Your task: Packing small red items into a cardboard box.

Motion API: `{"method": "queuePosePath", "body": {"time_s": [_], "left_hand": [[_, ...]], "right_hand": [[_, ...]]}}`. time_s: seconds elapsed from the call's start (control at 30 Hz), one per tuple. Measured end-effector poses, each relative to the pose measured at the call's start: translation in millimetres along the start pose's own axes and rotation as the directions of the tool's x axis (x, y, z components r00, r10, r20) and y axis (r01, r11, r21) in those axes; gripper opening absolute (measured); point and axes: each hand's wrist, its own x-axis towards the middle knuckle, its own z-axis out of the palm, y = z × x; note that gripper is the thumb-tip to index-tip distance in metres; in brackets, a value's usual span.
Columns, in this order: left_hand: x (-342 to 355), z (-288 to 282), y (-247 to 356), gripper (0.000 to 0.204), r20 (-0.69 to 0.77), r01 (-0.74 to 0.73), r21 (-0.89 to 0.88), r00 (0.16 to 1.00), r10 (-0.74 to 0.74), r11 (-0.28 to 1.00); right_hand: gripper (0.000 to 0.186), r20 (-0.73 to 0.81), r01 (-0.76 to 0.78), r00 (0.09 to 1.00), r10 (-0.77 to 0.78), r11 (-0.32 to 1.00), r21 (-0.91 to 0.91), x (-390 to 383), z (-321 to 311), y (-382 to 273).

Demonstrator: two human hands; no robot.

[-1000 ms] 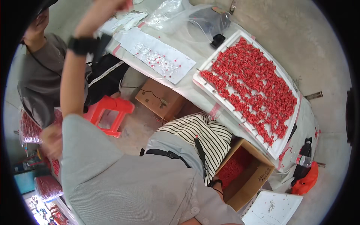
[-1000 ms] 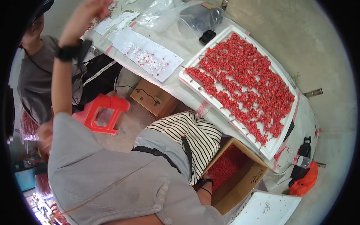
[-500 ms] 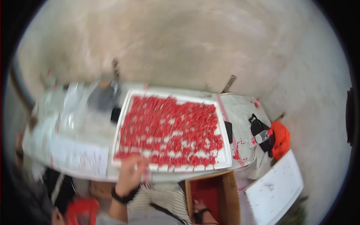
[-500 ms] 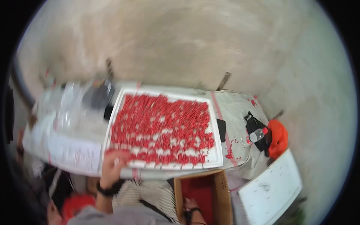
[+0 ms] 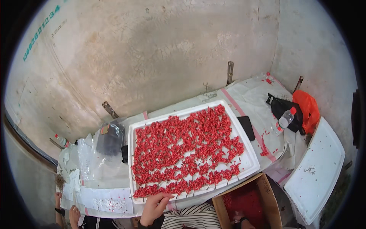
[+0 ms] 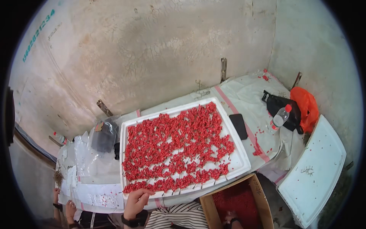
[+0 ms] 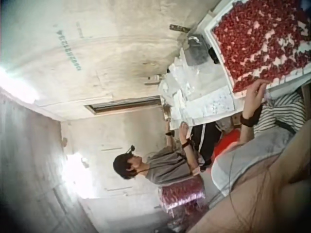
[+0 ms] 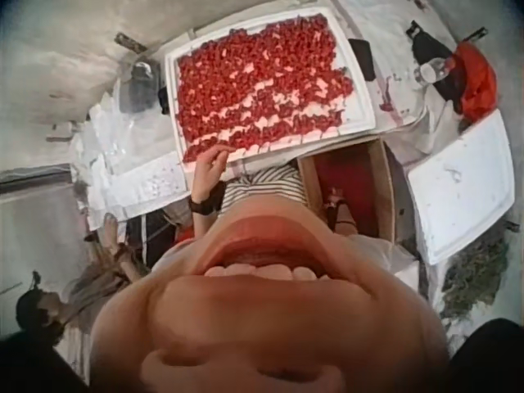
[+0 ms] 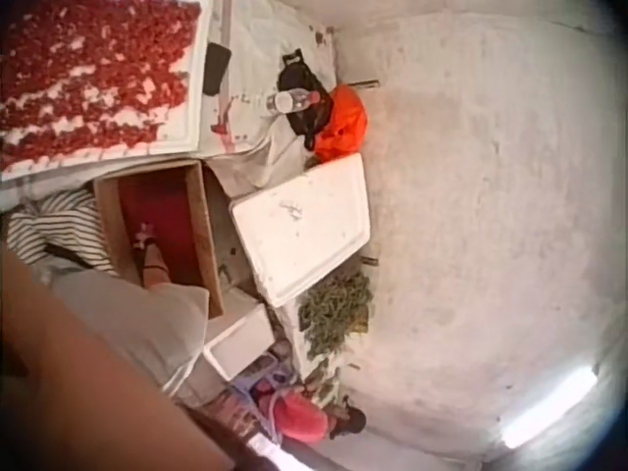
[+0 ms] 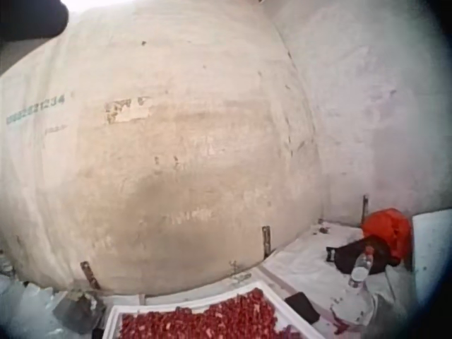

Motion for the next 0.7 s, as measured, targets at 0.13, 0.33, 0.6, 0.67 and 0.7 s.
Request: {"method": "queuePosePath", "body": {"time_s": [0.13, 0.33, 0.6, 0.67, 0.7], "left_hand": [[22.0, 14.5, 14.7, 0.012, 0.161, -0.391, 0.216, 0.918, 0.362, 0.895], [-2.5, -13.5, 12.0, 0.009, 0.156, -0.252, 0.326, 0.965, 0.211, 0.911], [-93.1, -77.4, -9.2, 0.008, -0.318, -0.17, 0.321, 0.907, 0.275, 0.932], [-109.7, -81.2, -9.7, 0.009, -0.353, -0.231, 0.264, 0.88, 0.317, 0.936], [-117.9, -84.3, -11.3, 0.009, -0.41, -0.217, 0.257, 0.858, 0.309, 0.942]], "right_hand": [[0.05, 0.163, -0.219, 0.939, 0.301, 0.894, -0.391, 32.5, 13.0, -0.3], [0.058, 0.184, -0.064, 0.972, 0.15, 0.912, -0.406, 62.3, 5.2, 33.9], [0.06, 0.283, -0.127, 0.935, 0.215, 0.946, -0.298, 114.7, 29.3, 76.9], [0.058, 0.366, 0.063, 0.927, 0.081, 0.928, -0.366, 107.4, 29.8, 65.5], [0.056, 0.392, 0.163, 0.92, 0.021, 0.888, -0.43, 101.9, 27.1, 59.7]]}}
